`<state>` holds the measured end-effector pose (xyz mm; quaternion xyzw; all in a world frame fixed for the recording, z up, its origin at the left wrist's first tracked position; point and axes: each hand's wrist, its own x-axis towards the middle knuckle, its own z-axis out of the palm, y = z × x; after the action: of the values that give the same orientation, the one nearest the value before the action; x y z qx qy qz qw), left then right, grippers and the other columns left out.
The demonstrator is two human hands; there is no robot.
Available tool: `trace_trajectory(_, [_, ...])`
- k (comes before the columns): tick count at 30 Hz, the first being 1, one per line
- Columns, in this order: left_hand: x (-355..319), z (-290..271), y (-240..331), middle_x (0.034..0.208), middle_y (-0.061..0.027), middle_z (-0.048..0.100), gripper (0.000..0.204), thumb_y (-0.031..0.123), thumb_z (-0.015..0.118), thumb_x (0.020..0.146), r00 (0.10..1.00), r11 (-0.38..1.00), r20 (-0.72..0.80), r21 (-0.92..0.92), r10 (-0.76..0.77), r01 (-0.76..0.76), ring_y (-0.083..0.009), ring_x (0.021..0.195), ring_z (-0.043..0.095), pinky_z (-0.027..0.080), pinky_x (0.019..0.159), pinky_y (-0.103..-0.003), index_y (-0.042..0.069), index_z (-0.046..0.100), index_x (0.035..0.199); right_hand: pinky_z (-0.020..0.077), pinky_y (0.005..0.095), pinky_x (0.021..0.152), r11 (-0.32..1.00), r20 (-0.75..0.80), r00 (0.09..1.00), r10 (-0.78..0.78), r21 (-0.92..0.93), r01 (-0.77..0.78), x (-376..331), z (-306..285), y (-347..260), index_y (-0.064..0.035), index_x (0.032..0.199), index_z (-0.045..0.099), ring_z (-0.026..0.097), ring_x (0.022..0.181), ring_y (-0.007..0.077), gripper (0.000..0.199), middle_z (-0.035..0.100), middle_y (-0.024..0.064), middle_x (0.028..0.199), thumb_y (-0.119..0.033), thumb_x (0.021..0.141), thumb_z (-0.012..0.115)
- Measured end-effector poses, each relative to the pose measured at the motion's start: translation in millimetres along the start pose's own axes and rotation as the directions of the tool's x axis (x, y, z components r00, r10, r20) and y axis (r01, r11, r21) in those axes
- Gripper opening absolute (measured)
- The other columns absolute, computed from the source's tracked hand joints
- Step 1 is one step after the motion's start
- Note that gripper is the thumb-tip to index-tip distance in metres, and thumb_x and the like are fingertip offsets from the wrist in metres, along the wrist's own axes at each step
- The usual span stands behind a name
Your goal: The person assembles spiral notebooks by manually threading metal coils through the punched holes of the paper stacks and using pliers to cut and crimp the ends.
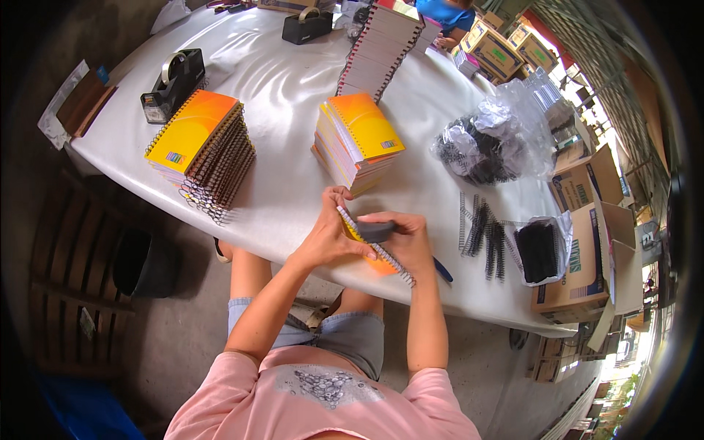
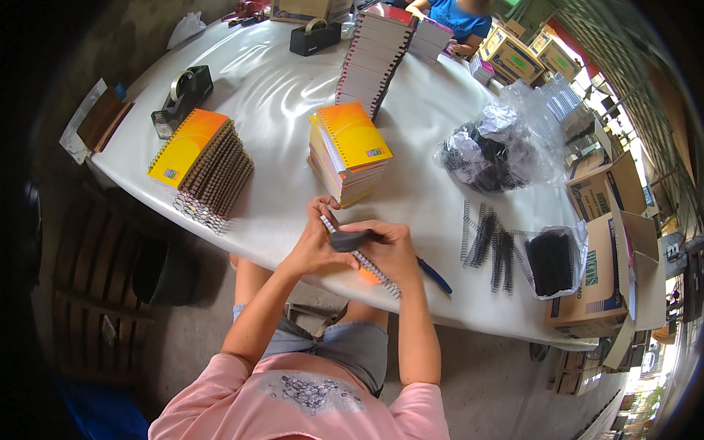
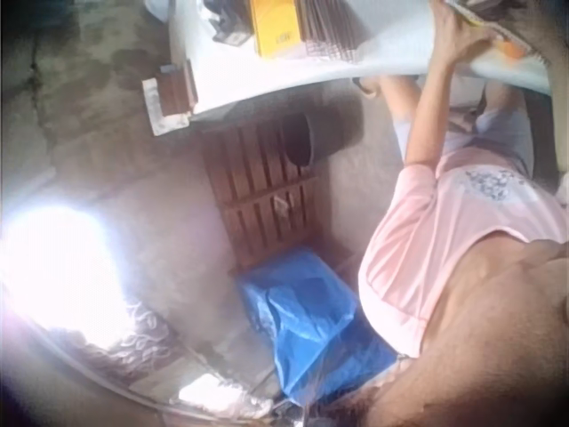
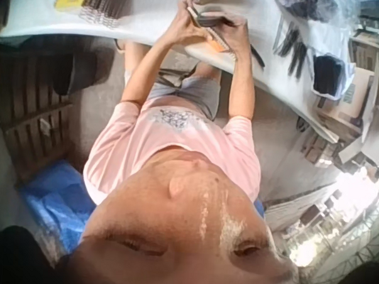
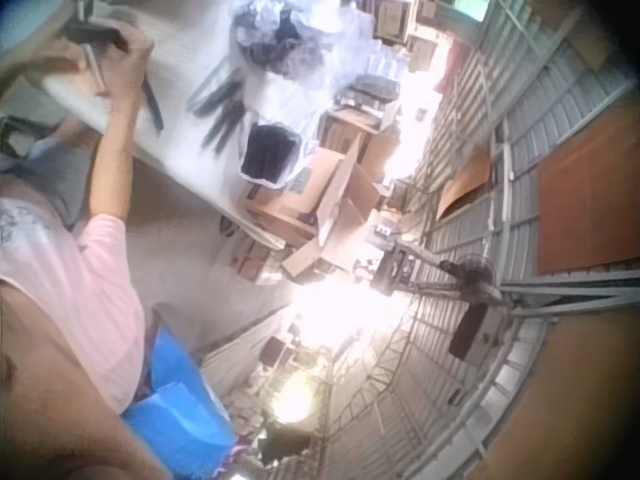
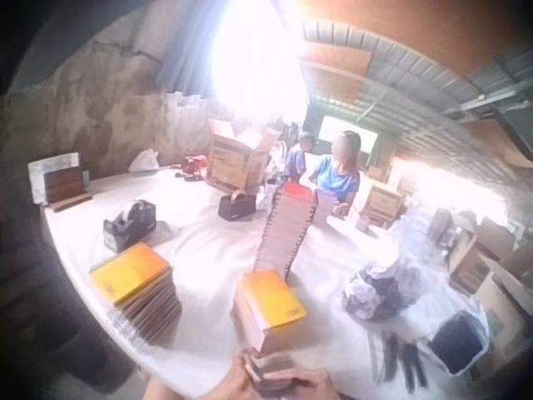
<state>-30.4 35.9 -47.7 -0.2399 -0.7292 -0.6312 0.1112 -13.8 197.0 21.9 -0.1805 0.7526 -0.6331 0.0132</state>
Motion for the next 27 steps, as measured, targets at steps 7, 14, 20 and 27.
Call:
trace_trajectory(7, [-2.3,-1.5,3.7,0.109,-0.0135,0.036,0.083,0.035,0.082,0.063,1.0,0.998,-0.029,-0.056,-0.006,0.004,-0.0234,0.103,0.037,0.032,0.092,-0.03,-0.002,0.026,0.112,0.0473,0.0322,0.081,0.796,-0.198,0.98,0.035,-0.588,-0.148,1.6,-40.4,8.5,-0.0084,0.101,0.067,0.063,0.092,0.0261,0.027,0.065,0.0147,0.1,-0.008,0.075,0.061])
trace_trajectory(14, [-18.0,-22.5,21.7,0.086,-0.0017,0.057,0.02,0.002,0.066,0.082,0.943,0.862,-0.201,-0.487,-0.266,0.139,-0.0088,0.079,0.054,0.044,0.074,-0.021,0.005,0.051,0.094,0.0227,0.0575,0.102,0.46,-0.427,0.884,0.188,-0.757,-0.464,-81.0,-61.6,4.2,-0.0199,0.138,0.036,0.033,0.129,0.0342,0.063,0.033,0.0155,0.142,-0.04,0.083,0.058])
trace_trajectory(20, [-22.6,-8.2,37.1,0.092,-0.011,0.061,0.066,-0.006,0.066,0.078,0.836,0.982,-0.549,-0.163,-0.01,-0.095,-0.016,0.085,0.06,0.047,0.08,-0.028,0.007,0.029,0.131,0.0264,0.0518,0.099,0.265,-0.378,0.925,-0.045,-0.897,-0.354,-130.9,-7.3,35.0,-0.0166,0.135,0.042,0.037,0.116,0.0348,0.048,0.041,0.0157,0.127,-0.036,0.091,0.047])
trace_trajectory(27, [-29.2,-13.0,45.5,0.083,-0.0105,0.058,0.074,-0.01,0.065,0.076,0.831,0.982,-0.533,-0.003,0.157,-0.187,-0.0219,0.087,0.062,0.051,0.084,-0.035,0.005,0.021,0.135,0.0299,0.0439,0.094,0.891,-0.274,0.961,-0.045,-0.446,-0.085,-89.4,47.6,-51.4,-0.0156,0.126,0.053,0.04,0.109,0.0318,0.04,0.043,0.0163,0.119,-0.029,0.089,0.055])
